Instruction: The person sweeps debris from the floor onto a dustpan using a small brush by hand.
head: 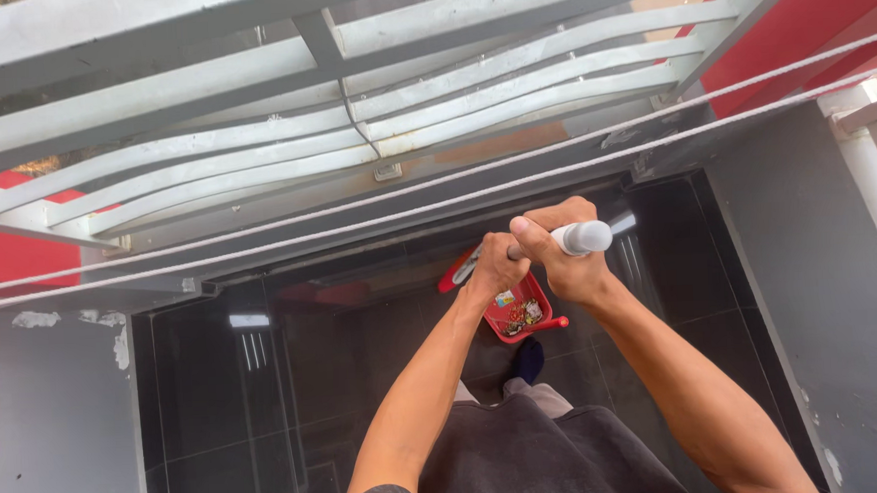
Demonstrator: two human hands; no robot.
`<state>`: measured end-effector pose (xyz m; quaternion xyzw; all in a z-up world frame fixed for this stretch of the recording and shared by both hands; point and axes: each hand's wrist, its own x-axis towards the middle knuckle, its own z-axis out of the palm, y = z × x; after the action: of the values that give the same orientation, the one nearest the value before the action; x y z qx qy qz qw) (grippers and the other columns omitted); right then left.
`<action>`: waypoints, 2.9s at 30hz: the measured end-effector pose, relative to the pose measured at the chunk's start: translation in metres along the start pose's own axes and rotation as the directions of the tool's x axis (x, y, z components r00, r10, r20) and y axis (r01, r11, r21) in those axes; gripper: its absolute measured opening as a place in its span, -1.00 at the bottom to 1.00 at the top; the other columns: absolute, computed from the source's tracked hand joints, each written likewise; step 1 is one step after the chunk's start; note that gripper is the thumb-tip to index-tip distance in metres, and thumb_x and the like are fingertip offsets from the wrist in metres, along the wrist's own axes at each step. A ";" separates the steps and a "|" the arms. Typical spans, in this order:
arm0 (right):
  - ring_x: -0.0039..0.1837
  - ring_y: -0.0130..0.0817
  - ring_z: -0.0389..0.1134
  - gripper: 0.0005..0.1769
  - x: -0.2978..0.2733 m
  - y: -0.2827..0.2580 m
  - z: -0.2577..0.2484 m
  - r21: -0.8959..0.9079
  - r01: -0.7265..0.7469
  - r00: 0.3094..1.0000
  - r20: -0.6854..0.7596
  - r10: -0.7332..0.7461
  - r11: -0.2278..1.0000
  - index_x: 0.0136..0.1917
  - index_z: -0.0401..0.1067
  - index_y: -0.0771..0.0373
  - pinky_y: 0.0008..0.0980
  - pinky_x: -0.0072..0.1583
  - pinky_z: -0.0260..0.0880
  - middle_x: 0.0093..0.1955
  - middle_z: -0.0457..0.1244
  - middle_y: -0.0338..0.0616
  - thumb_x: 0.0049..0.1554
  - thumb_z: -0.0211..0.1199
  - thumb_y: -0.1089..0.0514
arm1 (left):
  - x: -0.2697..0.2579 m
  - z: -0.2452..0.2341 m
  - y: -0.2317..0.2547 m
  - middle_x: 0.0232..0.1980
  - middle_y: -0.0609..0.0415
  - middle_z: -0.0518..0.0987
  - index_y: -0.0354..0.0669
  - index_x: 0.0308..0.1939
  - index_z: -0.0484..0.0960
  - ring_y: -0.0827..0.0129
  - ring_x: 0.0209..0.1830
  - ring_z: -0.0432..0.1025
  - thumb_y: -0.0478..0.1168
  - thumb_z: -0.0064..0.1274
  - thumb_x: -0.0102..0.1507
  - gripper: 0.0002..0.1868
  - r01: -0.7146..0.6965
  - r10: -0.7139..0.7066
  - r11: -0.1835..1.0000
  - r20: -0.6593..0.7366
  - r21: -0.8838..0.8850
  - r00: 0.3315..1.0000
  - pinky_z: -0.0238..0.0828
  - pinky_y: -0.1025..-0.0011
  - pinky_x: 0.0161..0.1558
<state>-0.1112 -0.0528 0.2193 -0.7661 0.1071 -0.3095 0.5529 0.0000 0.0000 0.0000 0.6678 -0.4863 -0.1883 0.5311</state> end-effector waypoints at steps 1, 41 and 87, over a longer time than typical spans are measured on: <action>-0.45 -0.57 -0.10 -0.45 -0.002 -0.002 0.000 0.040 -0.006 0.998 -0.056 0.009 0.999 -0.55 0.12 0.31 -0.40 -0.36 -0.12 -0.57 -0.03 -0.30 0.24 0.12 0.16 | 0.001 0.000 0.007 -0.55 -0.26 0.45 -0.31 -0.59 0.49 -0.04 -0.65 0.34 -0.34 0.04 0.07 -0.85 0.021 -0.021 1.000 0.047 -0.013 0.999 0.24 0.17 -0.54; -0.47 -0.61 -0.06 -0.48 -0.034 -0.001 -0.022 0.075 -0.115 0.947 -0.292 0.133 0.990 -0.56 0.12 0.29 -0.45 -0.40 -0.08 -0.57 -0.01 -0.34 0.22 0.10 0.29 | 0.005 0.034 0.036 -0.52 -0.19 0.53 -0.21 -0.45 0.65 0.08 -0.63 0.39 -0.30 0.12 0.09 -0.94 0.090 -0.066 0.993 0.295 -0.071 0.953 0.31 0.23 -0.47; -0.47 -0.63 -0.06 -0.47 -0.062 -0.040 -0.026 0.084 -0.078 0.955 -0.280 0.099 0.993 -0.55 0.13 0.27 -0.49 -0.39 -0.10 -0.57 0.00 -0.36 0.24 0.11 0.27 | -0.028 0.034 0.071 -0.63 -0.20 0.44 -0.30 -0.58 0.51 0.22 -0.67 0.22 -0.38 0.02 0.12 -0.85 0.188 -0.133 0.973 0.343 -0.132 0.930 0.23 0.23 -0.54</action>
<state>-0.1822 -0.0277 0.2388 -0.6878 0.2083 -0.3948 0.5724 -0.0710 0.0084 0.0438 0.6187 -0.4955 -0.3797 0.4770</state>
